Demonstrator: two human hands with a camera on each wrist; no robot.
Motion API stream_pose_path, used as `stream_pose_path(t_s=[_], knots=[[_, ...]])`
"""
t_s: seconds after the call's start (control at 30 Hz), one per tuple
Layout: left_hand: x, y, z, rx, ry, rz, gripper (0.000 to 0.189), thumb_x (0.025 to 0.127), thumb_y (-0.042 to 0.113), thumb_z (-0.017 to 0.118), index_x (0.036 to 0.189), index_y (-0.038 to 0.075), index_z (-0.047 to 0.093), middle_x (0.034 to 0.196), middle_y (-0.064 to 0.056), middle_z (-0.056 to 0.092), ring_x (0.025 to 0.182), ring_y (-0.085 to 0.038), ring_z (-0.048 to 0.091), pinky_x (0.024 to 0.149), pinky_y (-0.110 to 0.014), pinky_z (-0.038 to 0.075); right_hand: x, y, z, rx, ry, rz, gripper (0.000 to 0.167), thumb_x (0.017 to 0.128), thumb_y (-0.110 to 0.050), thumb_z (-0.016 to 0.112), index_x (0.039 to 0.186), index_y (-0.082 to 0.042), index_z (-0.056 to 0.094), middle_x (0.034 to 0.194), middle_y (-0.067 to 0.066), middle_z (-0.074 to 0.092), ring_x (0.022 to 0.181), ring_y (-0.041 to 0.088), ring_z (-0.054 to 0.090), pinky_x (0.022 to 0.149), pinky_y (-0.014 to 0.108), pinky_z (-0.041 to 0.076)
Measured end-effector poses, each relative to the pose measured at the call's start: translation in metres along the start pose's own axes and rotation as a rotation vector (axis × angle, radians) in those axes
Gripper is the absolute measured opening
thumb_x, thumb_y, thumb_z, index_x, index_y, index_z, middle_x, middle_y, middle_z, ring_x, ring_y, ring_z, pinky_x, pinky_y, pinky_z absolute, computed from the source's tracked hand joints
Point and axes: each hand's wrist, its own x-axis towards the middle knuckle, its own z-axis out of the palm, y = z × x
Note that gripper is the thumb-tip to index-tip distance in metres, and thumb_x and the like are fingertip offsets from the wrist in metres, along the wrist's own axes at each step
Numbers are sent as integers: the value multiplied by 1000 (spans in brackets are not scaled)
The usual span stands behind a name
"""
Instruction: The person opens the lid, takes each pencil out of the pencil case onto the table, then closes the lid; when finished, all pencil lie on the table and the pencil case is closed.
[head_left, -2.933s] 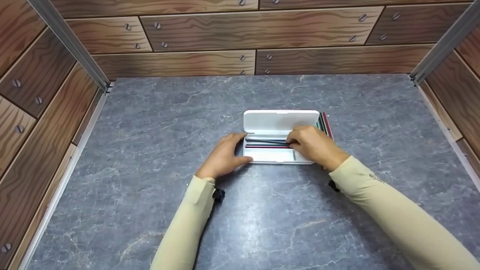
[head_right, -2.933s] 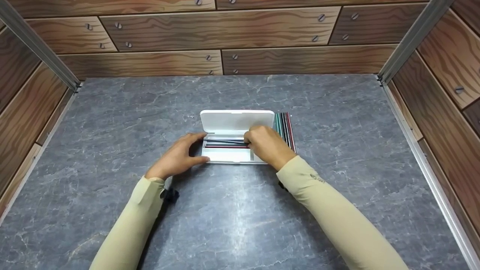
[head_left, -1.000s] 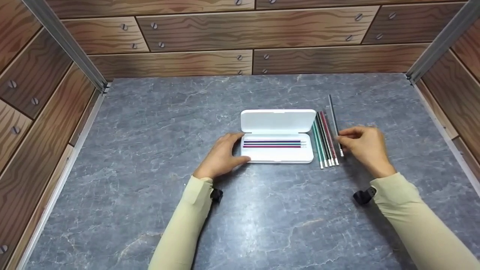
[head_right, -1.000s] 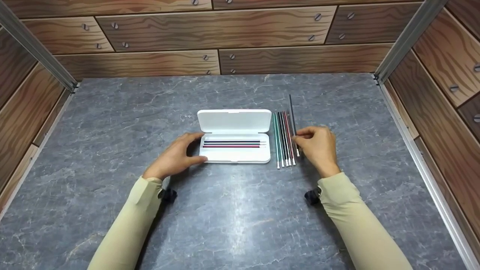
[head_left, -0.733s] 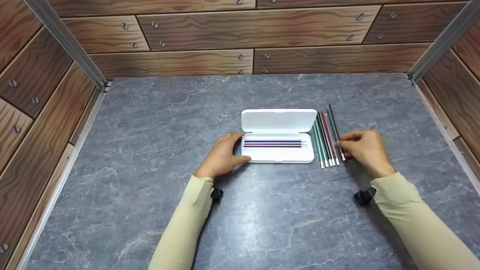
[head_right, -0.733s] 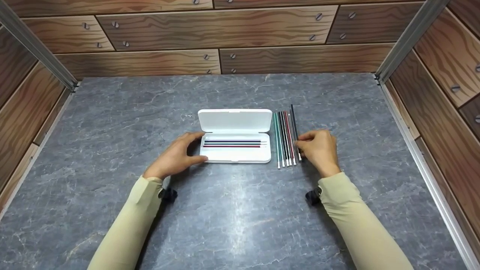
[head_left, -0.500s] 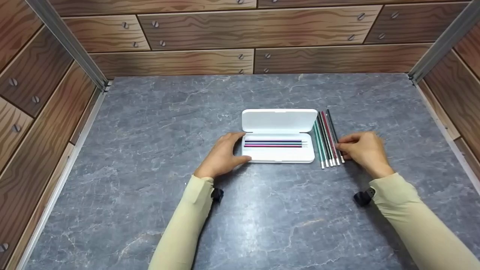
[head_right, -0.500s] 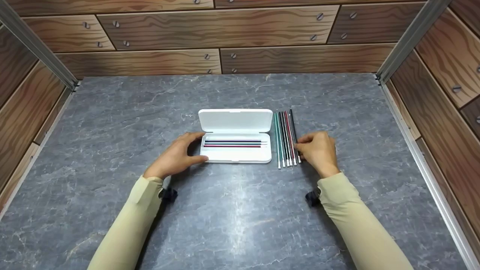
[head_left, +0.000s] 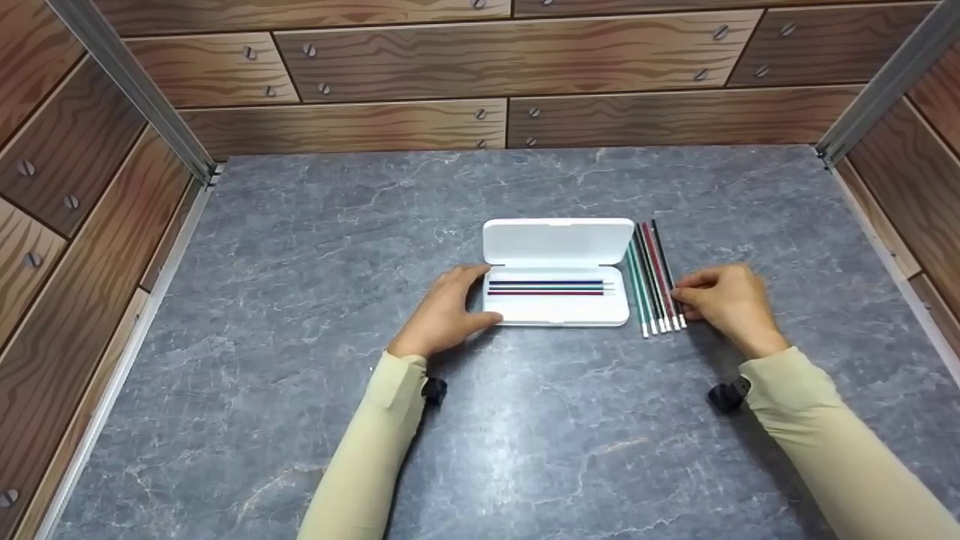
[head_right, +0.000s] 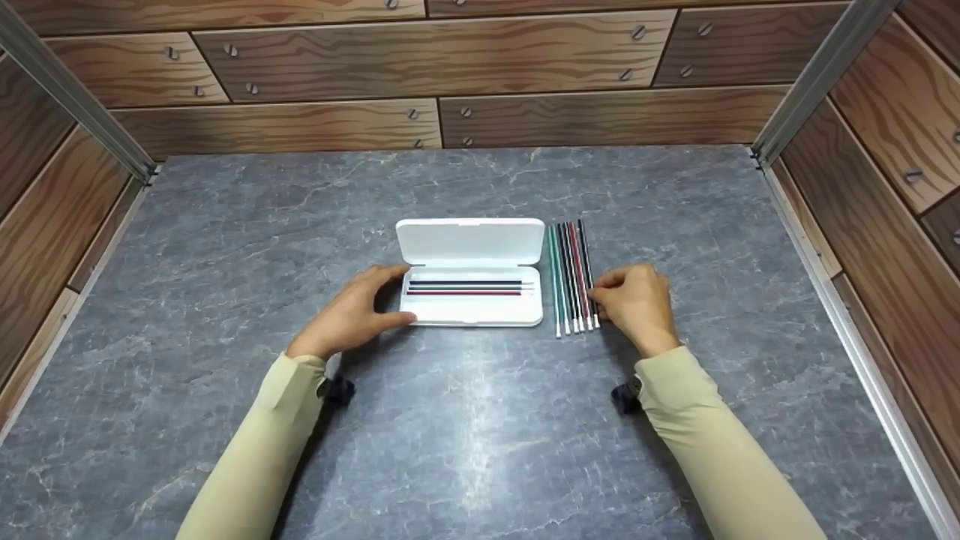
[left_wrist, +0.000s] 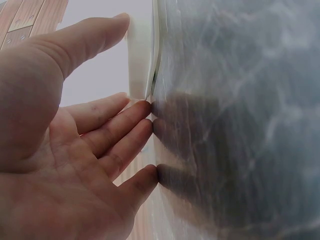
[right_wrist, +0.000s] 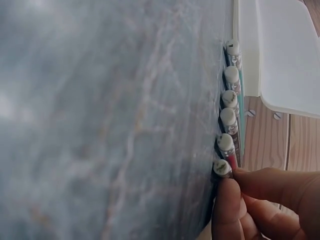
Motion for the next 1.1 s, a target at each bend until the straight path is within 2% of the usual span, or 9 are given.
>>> stream_pose_path(t_s=[0.23, 0.43, 0.57, 0.7, 0.8, 0.9, 0.97, 1.03, 1.1], knots=[[-2, 1, 0, -8, 2, 12, 80, 99, 28, 87, 167, 8, 51, 165, -15, 58, 159, -35, 49, 137, -50, 38, -3, 0, 1, -37, 5, -1, 32, 103, -14, 77, 122, 11, 80, 97, 14, 87, 62, -6, 72, 62, 17, 64], [-1, 0, 0, -13, 2, 14, 80, 99, 27, 87, 167, 7, 51, 164, -17, 59, 158, -36, 50, 138, -50, 38, -1, 1, 1, -14, 15, -8, 35, 104, -14, 77, 125, 15, 77, 103, 20, 86, 62, -6, 73, 63, 18, 65], [3, -7, 2, -18, 17, 38, 79, 98, 28, 88, 166, 7, 53, 161, -17, 61, 155, -36, 52, 135, -51, 40, -2, -4, 1, -64, 86, -49, 32, 103, -15, 77, 124, 9, 80, 106, 22, 85, 61, -8, 69, 61, 16, 62], [12, -23, 10, 5, 49, 75, 78, 97, 33, 88, 164, 9, 55, 157, -15, 64, 151, -35, 56, 132, -50, 44, -3, -16, 6, -143, 210, -204, 26, 101, -18, 81, 121, -1, 85, 110, 20, 86, 72, -18, 59, 71, 8, 50], [13, -24, 10, -7, 44, 73, 80, 97, 34, 89, 165, 10, 55, 159, -14, 63, 153, -34, 55, 133, -50, 43, -2, -29, 17, -86, 229, -344, 24, 101, -13, 82, 122, -1, 84, 114, 22, 85, 83, -20, 59, 79, 2, 47], [9, -19, 7, -28, 29, 58, 81, 96, 32, 89, 166, 10, 54, 162, -14, 61, 156, -35, 53, 135, -52, 40, -1, -39, 31, -29, 184, -467, 23, 99, -2, 82, 121, 4, 83, 113, 24, 84, 89, -4, 75, 83, -1, 52], [8, -18, 6, -30, 26, 55, 81, 96, 31, 89, 165, 9, 54, 162, -14, 61, 156, -35, 52, 135, -52, 40, -1, -44, 41, -62, 140, -548, 23, 97, 3, 82, 120, 4, 83, 113, 23, 84, 95, 14, 81, 87, 6, 58], [7, -16, 6, -24, 29, 56, 81, 95, 31, 90, 165, 9, 54, 161, -14, 62, 155, -35, 53, 135, -52, 41, 0, -47, 50, -142, 92, -631, 23, 95, 4, 83, 118, 4, 83, 112, 21, 85, 100, 30, 83, 91, 20, 65], [6, -12, 5, -26, 24, 50, 81, 96, 30, 89, 165, 9, 54, 162, -14, 61, 155, -34, 53, 135, -52, 41, -1, -50, 56, -232, 34, -701, 24, 96, 4, 83, 119, 2, 83, 114, 19, 84, 104, 37, 82, 95, 38, 68]])
